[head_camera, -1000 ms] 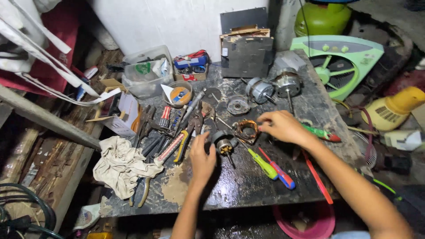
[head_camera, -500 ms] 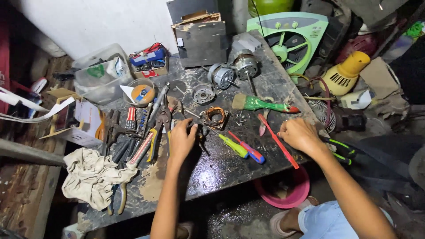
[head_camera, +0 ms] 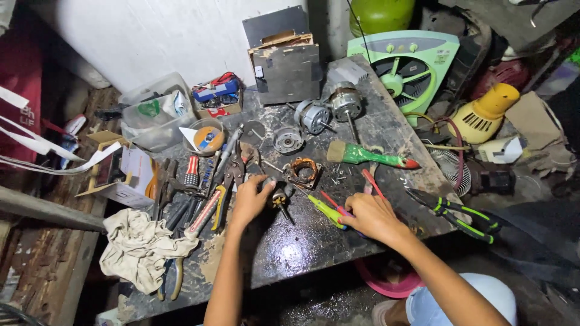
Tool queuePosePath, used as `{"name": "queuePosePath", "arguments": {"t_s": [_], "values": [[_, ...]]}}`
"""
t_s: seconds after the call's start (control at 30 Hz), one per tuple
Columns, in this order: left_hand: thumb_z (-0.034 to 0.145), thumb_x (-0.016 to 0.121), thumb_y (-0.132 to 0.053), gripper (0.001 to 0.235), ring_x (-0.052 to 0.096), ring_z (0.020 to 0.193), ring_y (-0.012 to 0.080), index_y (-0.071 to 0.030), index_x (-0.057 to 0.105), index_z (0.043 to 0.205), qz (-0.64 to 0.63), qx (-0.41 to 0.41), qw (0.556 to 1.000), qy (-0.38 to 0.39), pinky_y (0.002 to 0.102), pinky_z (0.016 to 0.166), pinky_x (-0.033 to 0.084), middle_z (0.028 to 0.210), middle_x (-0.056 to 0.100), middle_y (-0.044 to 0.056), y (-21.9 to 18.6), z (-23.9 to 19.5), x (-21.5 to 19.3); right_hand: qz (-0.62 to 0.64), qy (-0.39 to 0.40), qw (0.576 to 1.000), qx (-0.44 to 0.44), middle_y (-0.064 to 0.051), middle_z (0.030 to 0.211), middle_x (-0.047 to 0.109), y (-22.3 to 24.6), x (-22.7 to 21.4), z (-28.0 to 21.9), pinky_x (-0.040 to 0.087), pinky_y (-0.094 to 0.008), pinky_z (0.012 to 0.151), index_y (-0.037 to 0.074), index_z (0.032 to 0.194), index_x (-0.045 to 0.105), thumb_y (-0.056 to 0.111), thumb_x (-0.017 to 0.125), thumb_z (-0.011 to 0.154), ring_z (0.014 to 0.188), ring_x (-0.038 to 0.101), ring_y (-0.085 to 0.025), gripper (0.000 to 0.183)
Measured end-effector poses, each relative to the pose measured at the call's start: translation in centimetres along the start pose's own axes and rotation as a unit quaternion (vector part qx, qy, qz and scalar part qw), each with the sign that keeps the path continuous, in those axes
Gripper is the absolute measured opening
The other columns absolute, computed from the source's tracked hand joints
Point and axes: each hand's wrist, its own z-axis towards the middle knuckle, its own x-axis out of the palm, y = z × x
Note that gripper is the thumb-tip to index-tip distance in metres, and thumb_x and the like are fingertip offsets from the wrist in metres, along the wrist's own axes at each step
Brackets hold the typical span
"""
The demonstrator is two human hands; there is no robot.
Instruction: The person cleans a motor stator with a brush, then uses a screwdriver to pry and separate a rotor from a housing. The person handles the stator, rotor, and housing on a cluttered workbench.
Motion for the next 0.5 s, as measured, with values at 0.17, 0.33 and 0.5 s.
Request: {"name": "queuePosePath", "arguments": {"t_s": [0.17, 0.33, 0.5], "values": [[0.098, 0.061, -0.046, 0.050, 0.061, 0.125, 0.0391, -0.007, 0.068, 0.129, -0.003, -0.027, 0.998, 0.061, 0.051, 0.106, 0.045, 0.126, 0.070, 0.018, -0.9, 0.3, -2.0, 0.028, -0.040, 0.999, -0.017, -0.006, 0.100, 0.075, -0.1, 1.2, 1.4, 0.059, -0.055, 0.085, 0.018, 0.104, 0.074, 0.047, 0.072, 0.086, 0.101, 0.073, -0.038, 0.033], [0.098, 0.060, -0.041, 0.048, 0.063, 0.119, 0.0419, -0.003, 0.068, 0.127, -0.003, -0.029, 0.999, 0.032, 0.053, 0.103, 0.047, 0.120, 0.071, 0.022, -5.2, -0.5, -3.4, 0.030, -0.068, 0.997, 0.018, -0.003, 0.099, 0.074, -2.3, -0.5, 1.9, 0.059, -0.054, 0.087, 0.020, 0.101, 0.075, 0.051, 0.069, 0.088, 0.101, 0.073, -0.036, 0.034], [0.095, 0.067, -0.028, 0.036, 0.068, 0.108, 0.0382, -0.004, 0.070, 0.121, -0.028, 0.076, 0.996, -0.041, 0.049, 0.095, 0.051, 0.110, 0.071, 0.019, -9.5, -1.3, -2.3, 0.035, -0.161, 0.977, 0.135, -0.010, 0.094, 0.080, -6.6, -4.7, 1.2, 0.059, -0.055, 0.086, 0.014, 0.099, 0.080, 0.038, 0.070, 0.089, 0.102, 0.073, -0.040, 0.027]]}}
